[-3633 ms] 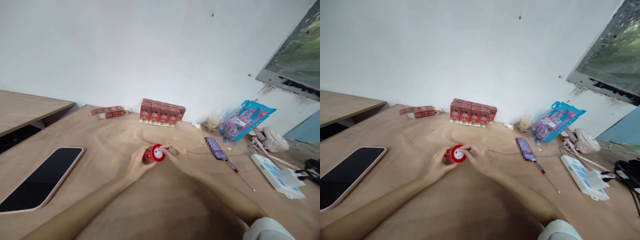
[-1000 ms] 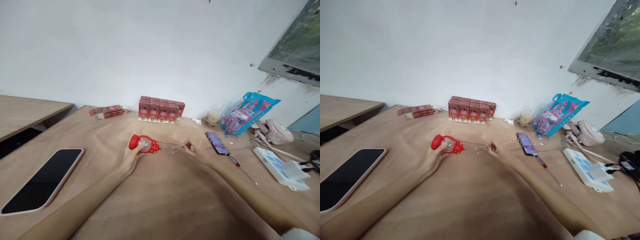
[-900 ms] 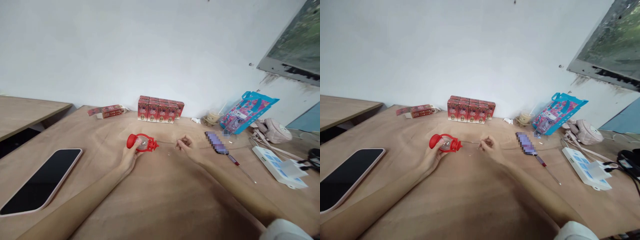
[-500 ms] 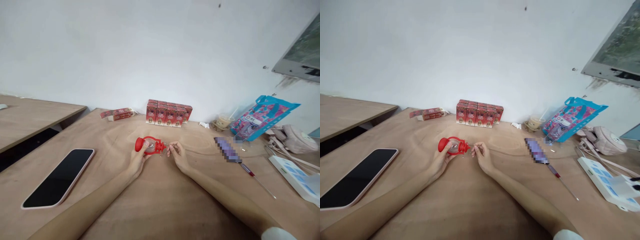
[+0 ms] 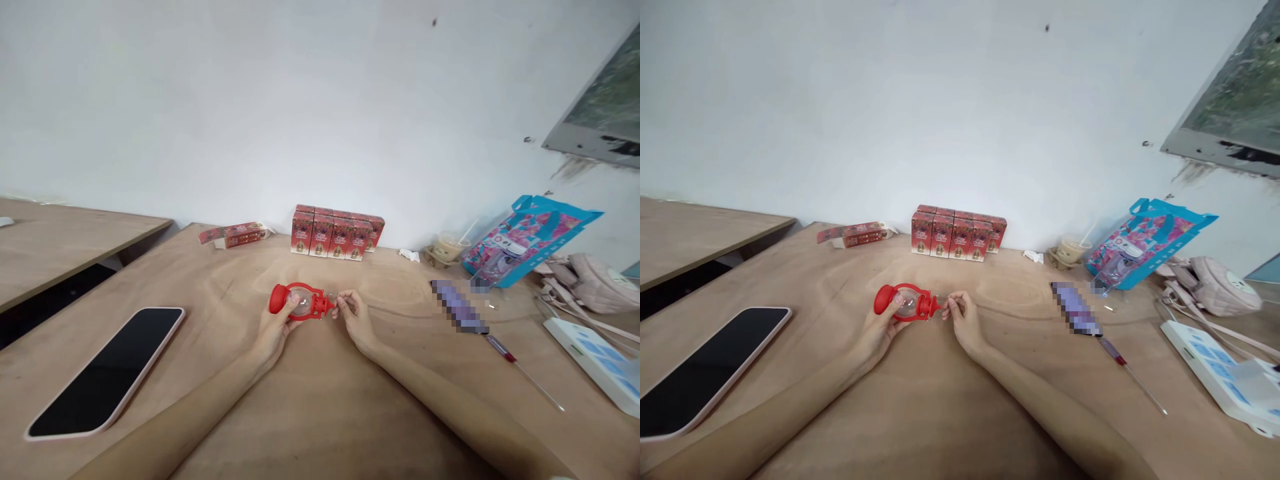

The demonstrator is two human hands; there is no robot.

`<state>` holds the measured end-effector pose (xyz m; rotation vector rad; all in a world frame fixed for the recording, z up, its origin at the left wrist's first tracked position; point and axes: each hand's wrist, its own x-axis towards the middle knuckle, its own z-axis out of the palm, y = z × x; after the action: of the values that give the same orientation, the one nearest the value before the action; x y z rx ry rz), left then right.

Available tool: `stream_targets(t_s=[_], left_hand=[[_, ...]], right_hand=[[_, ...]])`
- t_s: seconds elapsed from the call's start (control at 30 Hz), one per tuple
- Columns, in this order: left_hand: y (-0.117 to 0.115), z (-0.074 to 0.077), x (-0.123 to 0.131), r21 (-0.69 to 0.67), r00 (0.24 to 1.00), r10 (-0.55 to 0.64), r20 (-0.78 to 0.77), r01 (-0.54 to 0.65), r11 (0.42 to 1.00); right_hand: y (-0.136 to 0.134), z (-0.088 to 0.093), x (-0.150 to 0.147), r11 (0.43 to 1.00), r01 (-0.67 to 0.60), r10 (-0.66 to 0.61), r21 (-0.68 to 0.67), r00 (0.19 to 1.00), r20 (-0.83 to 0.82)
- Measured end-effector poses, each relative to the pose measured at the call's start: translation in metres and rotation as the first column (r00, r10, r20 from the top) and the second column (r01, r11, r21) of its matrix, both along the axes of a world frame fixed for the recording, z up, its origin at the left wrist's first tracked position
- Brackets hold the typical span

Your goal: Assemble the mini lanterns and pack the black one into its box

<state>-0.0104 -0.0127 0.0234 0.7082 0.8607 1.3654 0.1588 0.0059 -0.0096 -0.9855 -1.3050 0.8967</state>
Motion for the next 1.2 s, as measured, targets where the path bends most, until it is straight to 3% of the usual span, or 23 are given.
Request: stream_targets(t_s=[0.33, 0.53, 0.7, 1.0, 1.2], left_hand=[[-0.001, -0.002, 0.0, 0.05, 0.999, -0.052, -0.001, 0.052, 0.997], [-0.004, 0.0, 0.001, 0.04, 1.0, -0.006, -0.02, 0.006, 0.999], [-0.005, -0.001, 0.001, 0.039, 0.999, -0.019, -0.041, 0.021, 0.999], [-0.007, 0.001, 0.003, 0.04, 0.998, -0.026, -0.057, 0.028, 0.999], [-0.005, -0.001, -0.001, 0.047, 0.998, -0.049, -0.04, 0.051, 0.998]], right_hand=[[-0.006, -0.006, -0.004, 0.999, -0.05, 0.049, 0.0, 0.989, 0.14], [-0.011, 0.003, 0.0, 0.977, 0.096, -0.153, 0.19, 0.937, 0.314], [-0.012, 0.009, 0.005, 0.936, 0.093, -0.247, 0.339, 0.861, 0.445], [-0.01, 0.008, 0.005, 0.937, 0.082, -0.266, 0.34, 0.797, 0.542], [-0.012, 0.011, 0.005, 0.939, 0.105, -0.272, 0.329, 0.812, 0.517]])
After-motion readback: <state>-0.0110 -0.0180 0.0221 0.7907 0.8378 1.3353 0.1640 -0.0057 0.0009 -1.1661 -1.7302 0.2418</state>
